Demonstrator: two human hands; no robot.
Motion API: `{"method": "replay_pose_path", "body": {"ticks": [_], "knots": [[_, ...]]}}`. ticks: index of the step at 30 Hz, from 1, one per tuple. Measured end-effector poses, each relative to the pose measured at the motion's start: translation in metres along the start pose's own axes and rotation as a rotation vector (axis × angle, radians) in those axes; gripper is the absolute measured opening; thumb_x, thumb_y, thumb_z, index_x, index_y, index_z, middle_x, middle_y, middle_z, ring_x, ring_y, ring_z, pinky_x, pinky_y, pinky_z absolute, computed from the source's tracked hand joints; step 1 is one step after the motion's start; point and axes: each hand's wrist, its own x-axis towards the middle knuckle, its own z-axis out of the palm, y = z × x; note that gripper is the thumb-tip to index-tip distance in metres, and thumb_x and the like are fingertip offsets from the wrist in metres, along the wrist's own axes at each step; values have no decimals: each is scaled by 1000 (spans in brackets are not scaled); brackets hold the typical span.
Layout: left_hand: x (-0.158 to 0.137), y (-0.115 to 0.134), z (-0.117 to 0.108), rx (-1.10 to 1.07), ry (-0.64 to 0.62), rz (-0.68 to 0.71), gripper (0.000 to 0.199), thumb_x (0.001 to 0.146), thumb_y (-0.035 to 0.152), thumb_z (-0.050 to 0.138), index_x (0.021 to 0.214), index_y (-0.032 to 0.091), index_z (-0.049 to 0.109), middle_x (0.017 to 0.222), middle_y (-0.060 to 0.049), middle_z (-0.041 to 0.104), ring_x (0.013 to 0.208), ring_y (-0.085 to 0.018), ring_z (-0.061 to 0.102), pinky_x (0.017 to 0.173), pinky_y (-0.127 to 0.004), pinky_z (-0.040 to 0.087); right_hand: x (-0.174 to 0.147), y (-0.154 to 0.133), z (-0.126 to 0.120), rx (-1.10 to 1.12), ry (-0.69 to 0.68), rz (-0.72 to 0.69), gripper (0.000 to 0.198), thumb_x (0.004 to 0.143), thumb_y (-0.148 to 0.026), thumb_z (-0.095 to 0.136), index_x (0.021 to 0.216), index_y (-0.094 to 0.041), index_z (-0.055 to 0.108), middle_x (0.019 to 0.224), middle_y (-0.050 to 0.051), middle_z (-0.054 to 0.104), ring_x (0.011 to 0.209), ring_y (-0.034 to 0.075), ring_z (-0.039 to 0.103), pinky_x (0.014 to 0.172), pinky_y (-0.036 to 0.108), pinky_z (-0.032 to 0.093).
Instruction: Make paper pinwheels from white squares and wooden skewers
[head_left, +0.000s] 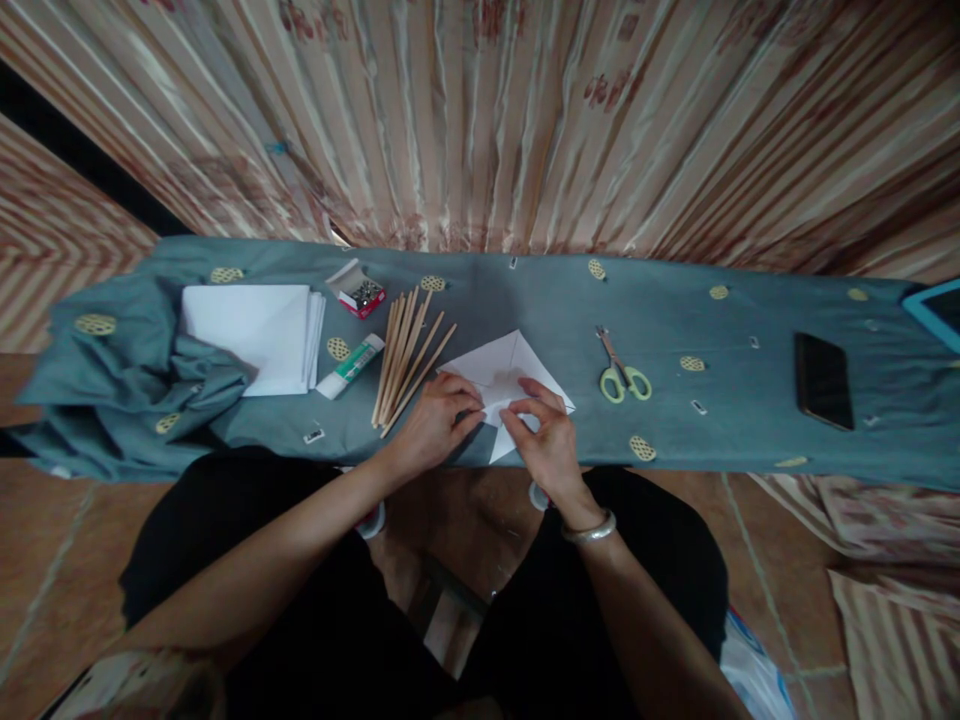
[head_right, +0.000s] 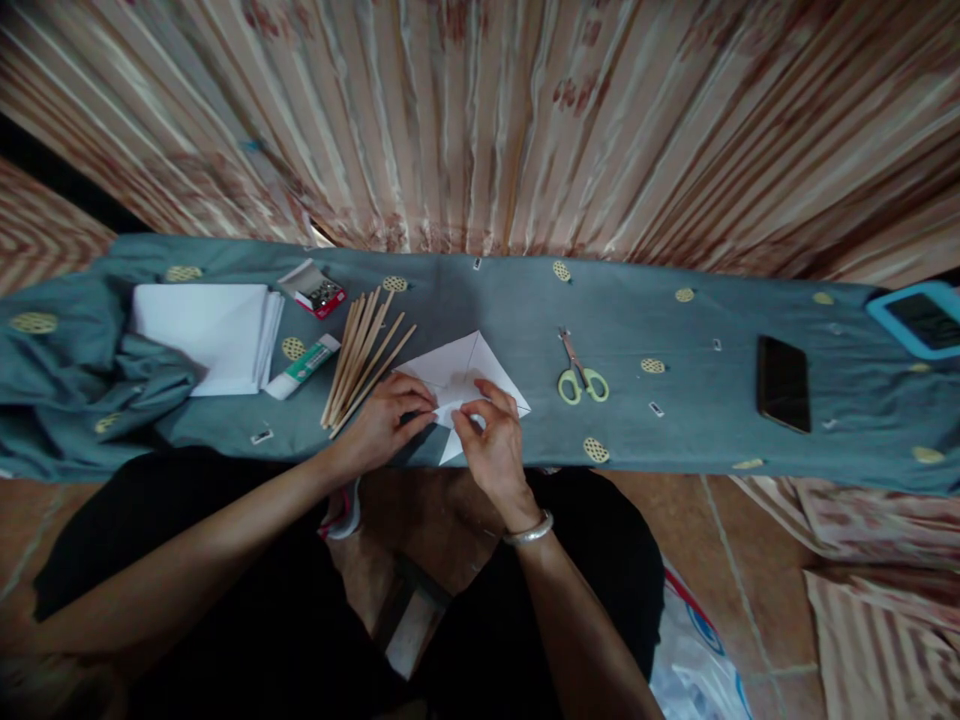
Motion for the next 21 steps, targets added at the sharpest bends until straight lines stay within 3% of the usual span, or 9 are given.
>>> {"method": "replay_pose_path", "body": {"ticks": [9,21], "knots": [[2,0,0,-49,29,-14,11,85,22,62,77,17,69,88,-6,67,90,-19,61,87,-38,48,-4,-5,-4,-31,8,-8,12,84,-29,58,79,-23,66,126,10,62,121,28,52,104,50,38],[5,0,0,-19,24,-10,10,83,19,65,74,15,67,84,-5,66,86,-20,61,84,-37,49,-12,-8,-5,-208,-1,-214,22,93,-22,44,99,-21,65,133,10,54,125,26,46,105,48,40]]}}
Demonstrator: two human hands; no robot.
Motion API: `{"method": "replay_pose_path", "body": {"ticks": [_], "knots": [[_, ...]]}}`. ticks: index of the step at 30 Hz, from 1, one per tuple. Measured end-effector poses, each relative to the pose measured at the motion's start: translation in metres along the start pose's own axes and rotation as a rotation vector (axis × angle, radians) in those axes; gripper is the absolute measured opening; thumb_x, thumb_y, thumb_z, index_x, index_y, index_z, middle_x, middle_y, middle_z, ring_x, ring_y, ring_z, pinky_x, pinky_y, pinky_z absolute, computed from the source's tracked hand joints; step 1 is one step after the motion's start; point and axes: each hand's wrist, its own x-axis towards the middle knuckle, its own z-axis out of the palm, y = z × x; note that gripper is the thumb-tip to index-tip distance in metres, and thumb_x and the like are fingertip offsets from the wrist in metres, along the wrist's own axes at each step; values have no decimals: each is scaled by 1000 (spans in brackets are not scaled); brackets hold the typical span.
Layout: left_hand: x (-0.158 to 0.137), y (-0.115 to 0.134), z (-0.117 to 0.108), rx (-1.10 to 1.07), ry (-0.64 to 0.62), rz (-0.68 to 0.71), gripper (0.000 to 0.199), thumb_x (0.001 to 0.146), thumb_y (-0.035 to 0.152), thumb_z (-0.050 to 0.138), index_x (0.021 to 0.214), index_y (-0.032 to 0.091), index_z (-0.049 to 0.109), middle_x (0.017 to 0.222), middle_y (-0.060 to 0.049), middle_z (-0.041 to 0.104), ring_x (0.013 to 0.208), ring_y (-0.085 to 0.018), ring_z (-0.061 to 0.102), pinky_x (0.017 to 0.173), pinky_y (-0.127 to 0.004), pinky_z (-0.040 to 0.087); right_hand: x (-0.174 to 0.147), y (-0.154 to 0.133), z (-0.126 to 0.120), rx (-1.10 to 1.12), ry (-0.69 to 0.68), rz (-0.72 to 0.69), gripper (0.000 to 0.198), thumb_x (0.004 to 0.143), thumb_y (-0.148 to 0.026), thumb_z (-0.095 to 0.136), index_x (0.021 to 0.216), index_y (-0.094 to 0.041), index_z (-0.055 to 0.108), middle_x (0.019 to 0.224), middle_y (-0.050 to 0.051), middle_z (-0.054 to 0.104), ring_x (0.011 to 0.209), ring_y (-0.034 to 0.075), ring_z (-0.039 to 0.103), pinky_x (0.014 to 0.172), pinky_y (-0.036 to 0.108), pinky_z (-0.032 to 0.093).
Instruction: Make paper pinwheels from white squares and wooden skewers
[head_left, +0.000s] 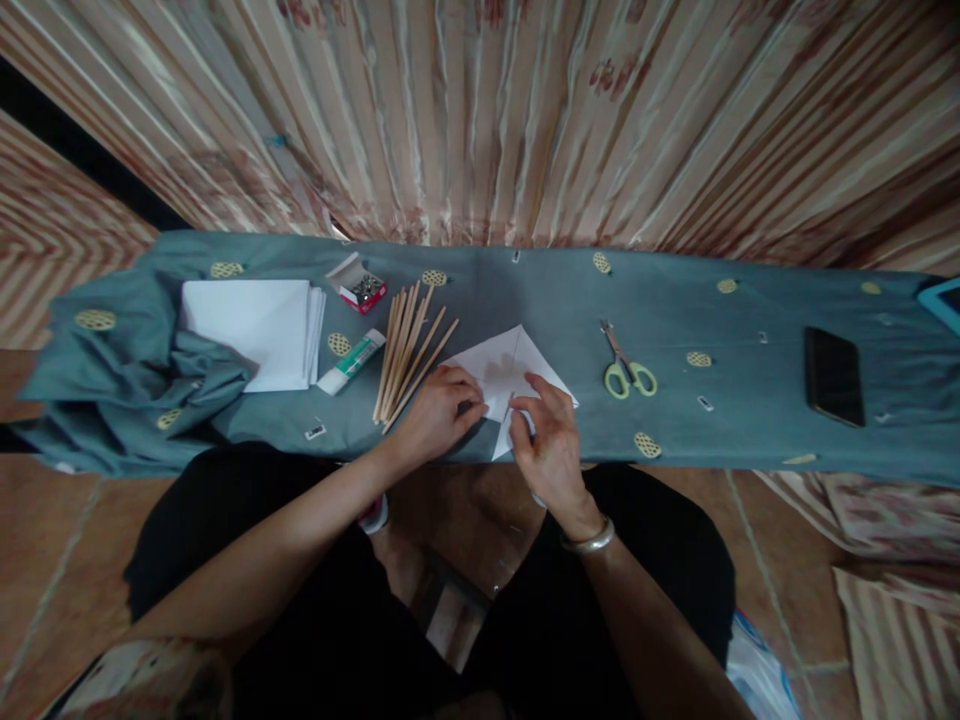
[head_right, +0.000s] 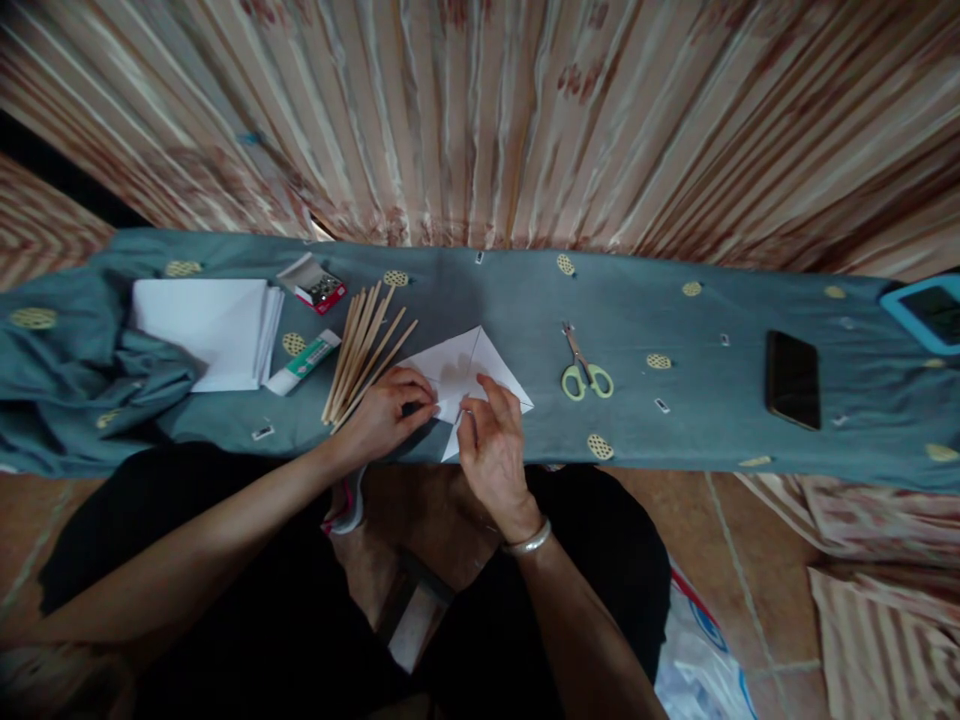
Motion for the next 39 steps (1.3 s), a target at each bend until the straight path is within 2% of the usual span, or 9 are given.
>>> {"method": "replay_pose_path", "body": {"ticks": [13,20,39], "knots": [[2,0,0,44,-25,-16,10,82,18,64,73,15,67,84,-6,66,85,-20,61,86,-38,48,-4,2,3,2,-27,-45,32,92,-17,41,115,-20,64,139,10,50,128,28,43,107,52,39],[5,1,0,66,-47,-31,10,80,17,66,71,15,66,82,-5,65,83,-19,60,84,-37,48,-5,3,6,-43,-16,-103,30,91,-14,43,111,-16,65,138,13,51,126,27,43,105,50,42],[9,4,-6,96,-112,-30,10,81,19,66,72,15,68,83,-5,65,84,-20,60,85,-37,47,-3,1,7,-77,-24,-84,33,89,-10,40,111,-15,65,136,15,52,125,27,44,104,50,43]]}}
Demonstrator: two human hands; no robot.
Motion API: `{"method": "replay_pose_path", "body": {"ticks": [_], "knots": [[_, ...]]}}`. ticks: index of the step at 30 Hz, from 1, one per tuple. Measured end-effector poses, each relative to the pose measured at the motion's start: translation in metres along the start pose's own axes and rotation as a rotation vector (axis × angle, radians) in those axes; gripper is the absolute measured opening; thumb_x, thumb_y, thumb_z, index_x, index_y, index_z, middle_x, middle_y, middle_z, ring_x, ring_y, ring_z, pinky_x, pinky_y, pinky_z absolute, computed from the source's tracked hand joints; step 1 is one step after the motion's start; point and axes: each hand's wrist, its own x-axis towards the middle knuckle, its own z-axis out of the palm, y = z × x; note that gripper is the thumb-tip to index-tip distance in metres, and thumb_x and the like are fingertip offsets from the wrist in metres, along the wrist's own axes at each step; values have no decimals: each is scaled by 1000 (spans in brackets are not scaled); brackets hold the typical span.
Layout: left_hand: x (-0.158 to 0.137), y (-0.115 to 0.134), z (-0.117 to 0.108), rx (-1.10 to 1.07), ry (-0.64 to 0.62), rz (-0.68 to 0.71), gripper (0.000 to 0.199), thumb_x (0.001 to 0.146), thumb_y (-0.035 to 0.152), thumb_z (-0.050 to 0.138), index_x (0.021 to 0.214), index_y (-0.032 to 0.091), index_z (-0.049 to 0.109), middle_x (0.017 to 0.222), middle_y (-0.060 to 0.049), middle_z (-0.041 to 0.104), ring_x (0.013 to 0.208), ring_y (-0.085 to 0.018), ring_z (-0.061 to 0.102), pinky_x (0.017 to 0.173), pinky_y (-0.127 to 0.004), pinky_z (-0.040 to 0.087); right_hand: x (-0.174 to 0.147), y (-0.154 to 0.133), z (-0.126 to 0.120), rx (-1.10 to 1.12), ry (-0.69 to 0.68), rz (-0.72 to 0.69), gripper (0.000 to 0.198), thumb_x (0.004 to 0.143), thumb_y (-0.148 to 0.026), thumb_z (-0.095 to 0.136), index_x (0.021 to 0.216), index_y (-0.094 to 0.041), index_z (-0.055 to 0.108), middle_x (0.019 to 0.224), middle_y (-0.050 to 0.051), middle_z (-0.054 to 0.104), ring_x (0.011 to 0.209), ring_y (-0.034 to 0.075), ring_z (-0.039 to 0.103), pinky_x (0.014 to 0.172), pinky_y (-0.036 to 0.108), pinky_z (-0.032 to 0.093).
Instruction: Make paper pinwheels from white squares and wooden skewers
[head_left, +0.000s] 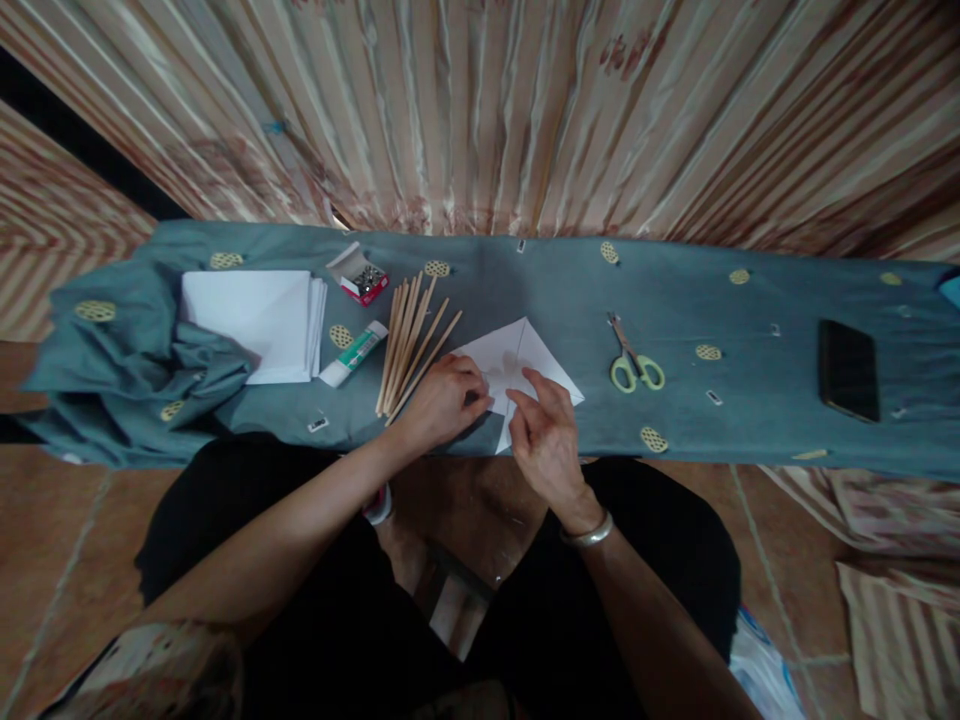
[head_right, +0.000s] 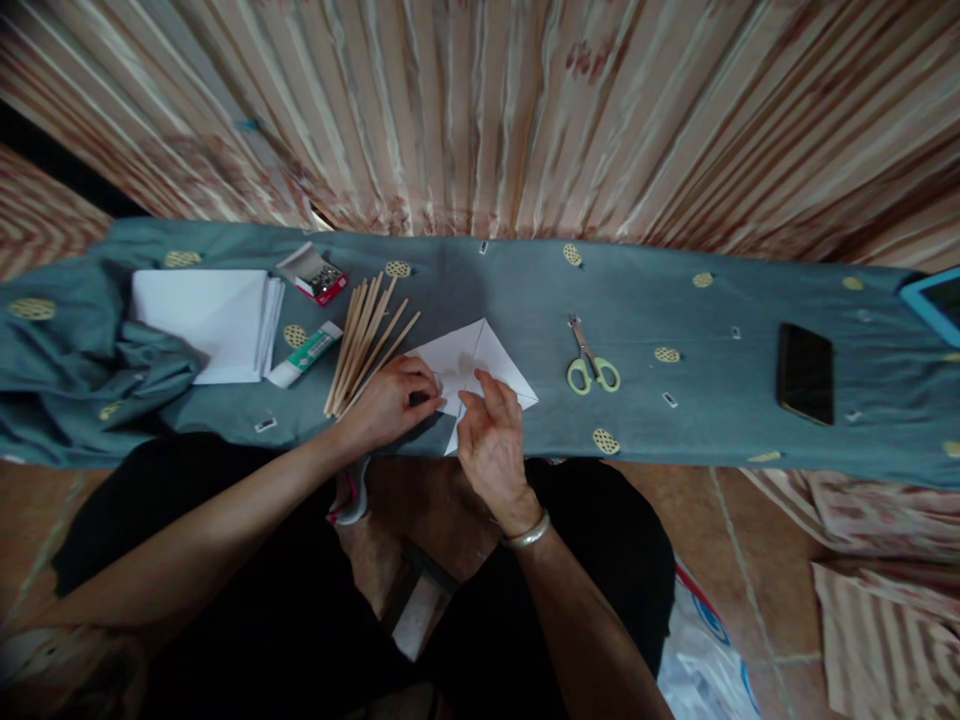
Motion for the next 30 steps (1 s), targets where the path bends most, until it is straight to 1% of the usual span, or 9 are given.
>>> {"method": "replay_pose_path", "body": {"ticks": [6,13,16,20,23,27,30], "knots": [[1,-1,1,17,-5,2,10,80,19,67,71,15,68,82,-5,65,83,-20,60,85,-38,48,2,0,0,-35,-13,-11,36,88,-8,40,115,-13,63,137,16,49,127,27,42,104,49,42],[1,-1,2,20,4,5,11,80,20,66,70,17,67,82,-4,66,84,-19,61,87,-38,47,5,1,3,-65,-14,-10,38,87,-7,40,117,-17,60,138,14,49,126,28,42,103,50,41],[1,-2,2,19,7,6,10,81,20,66,72,16,68,83,-5,66,84,-20,61,88,-38,47,6,1,4,-94,-42,-3,37,86,-7,42,117,-15,60,139,15,48,126,29,41,102,48,41],[0,-2,2,7,3,4,10,82,22,66,74,15,68,85,-5,66,85,-20,61,87,-38,48,5,1,5,-101,-74,15,39,85,-6,41,118,-16,59,141,14,47,128,29,40,102,50,40],[-2,-1,1,-20,33,-11,11,83,25,65,79,15,68,87,-7,65,86,-20,61,86,-38,49,5,1,7,-80,-71,23,41,84,-5,40,118,-16,59,141,13,47,129,28,39,103,48,39],[-6,2,2,-69,104,3,14,82,25,65,93,15,67,98,-8,63,95,-21,60,89,-37,49,6,0,9,-80,-105,17,42,84,-5,39,120,-17,57,142,13,47,130,29,38,102,51,39],[-8,4,4,-44,92,44,12,84,22,61,92,18,68,101,-7,63,99,-22,58,92,-39,47,6,-1,10,-73,-118,12,42,84,-5,38,121,-15,56,141,15,48,130,30,39,103,52,38]]}}
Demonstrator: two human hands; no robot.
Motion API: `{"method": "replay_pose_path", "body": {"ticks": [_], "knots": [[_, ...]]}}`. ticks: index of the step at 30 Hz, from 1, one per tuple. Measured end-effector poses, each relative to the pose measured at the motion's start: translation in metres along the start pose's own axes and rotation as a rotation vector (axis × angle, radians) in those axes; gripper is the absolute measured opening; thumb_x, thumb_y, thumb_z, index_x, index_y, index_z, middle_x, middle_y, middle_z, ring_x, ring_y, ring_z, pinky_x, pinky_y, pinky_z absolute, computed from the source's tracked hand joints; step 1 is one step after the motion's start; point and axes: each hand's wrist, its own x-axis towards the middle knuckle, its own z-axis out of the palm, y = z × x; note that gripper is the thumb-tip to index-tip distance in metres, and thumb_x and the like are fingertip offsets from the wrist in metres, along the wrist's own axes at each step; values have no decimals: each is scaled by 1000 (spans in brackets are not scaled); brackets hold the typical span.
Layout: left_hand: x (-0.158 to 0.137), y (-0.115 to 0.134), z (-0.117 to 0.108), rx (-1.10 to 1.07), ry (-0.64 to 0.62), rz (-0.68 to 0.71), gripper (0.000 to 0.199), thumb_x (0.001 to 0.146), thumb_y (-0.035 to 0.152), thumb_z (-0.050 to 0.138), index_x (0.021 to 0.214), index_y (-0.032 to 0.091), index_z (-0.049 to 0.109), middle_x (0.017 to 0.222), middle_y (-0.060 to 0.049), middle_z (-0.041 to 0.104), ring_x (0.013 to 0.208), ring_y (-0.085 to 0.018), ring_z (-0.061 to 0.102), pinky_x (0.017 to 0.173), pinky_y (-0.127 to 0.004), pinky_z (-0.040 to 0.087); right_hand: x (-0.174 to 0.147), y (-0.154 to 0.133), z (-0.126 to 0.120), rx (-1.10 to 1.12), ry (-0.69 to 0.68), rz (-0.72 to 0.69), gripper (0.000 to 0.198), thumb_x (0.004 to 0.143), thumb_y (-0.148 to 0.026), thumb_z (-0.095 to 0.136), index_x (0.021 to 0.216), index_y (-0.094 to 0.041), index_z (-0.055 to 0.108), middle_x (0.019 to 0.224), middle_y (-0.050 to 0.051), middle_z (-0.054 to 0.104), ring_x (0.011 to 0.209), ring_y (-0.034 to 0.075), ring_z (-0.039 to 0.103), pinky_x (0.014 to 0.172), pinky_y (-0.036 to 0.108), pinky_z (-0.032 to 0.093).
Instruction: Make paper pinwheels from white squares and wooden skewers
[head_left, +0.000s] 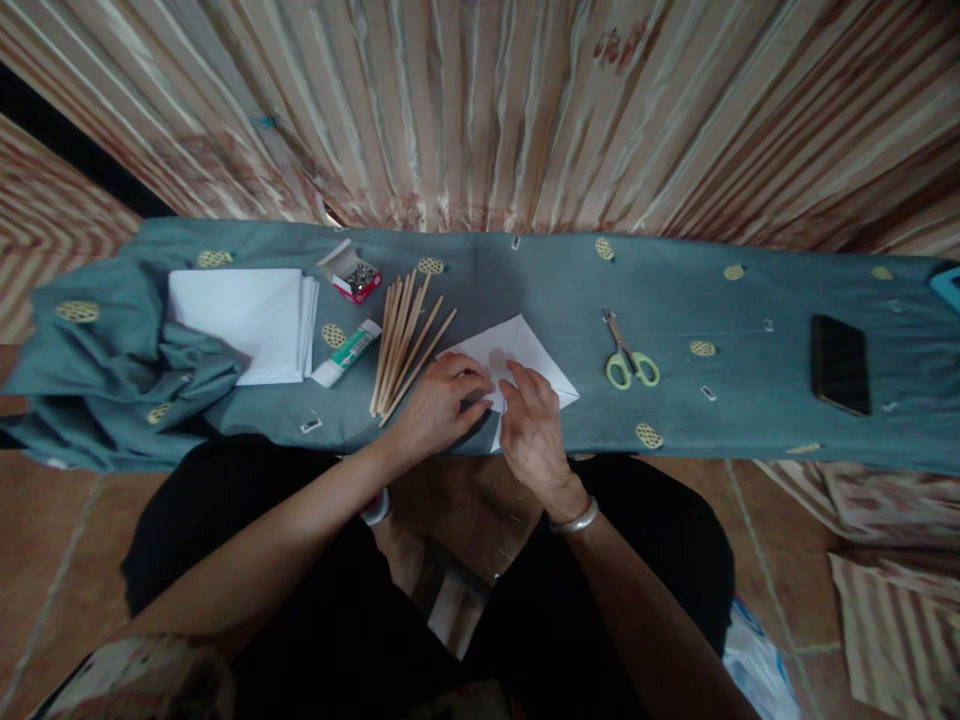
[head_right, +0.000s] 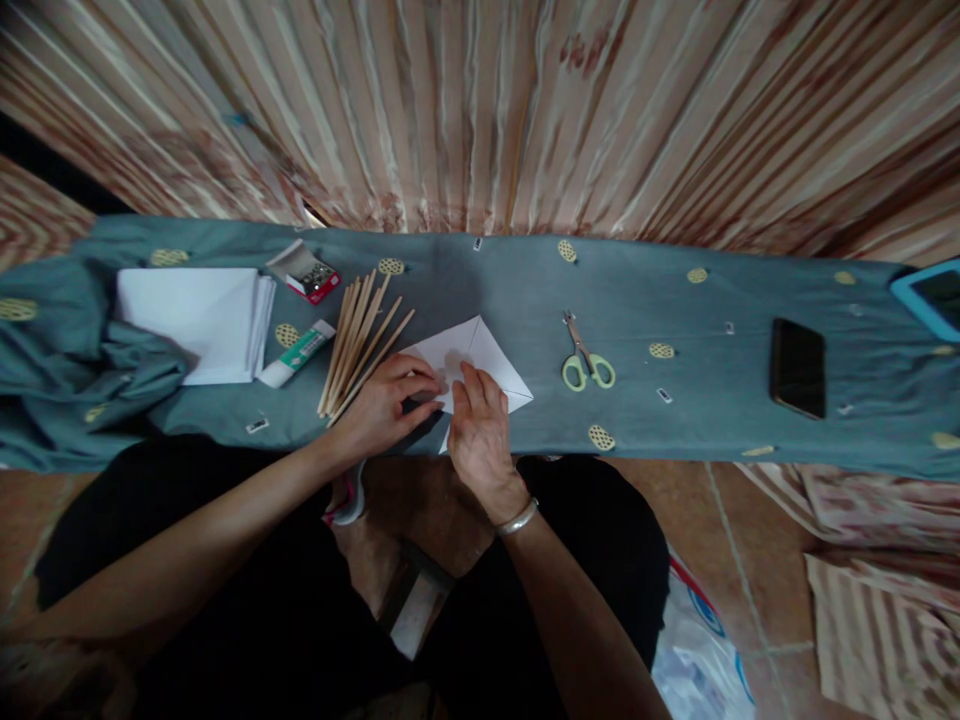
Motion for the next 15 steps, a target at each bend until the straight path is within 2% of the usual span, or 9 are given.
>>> {"method": "replay_pose_path", "body": {"ticks": [4,10,15], "knots": [[-2,2,2,41,-53,55,12,85,20,60,91,17,69,104,-7,64,101,-23,56,92,-40,44,0,0,1,25,38,14,41,86,-6,37,120,-18,56,139,12,50,129,28,41,103,50,39],[-3,7,2,138,-113,120,15,88,18,56,96,17,69,104,-7,66,102,-23,54,86,-38,41,0,2,-2,66,13,17,39,87,-8,38,119,-10,59,138,17,51,128,28,42,107,47,38],[-3,5,4,169,-104,141,16,90,19,55,98,17,69,103,-7,67,101,-23,54,86,-38,40,2,17,-14,190,95,44,39,91,-14,35,121,-17,60,135,13,54,126,24,47,106,48,41]]}}
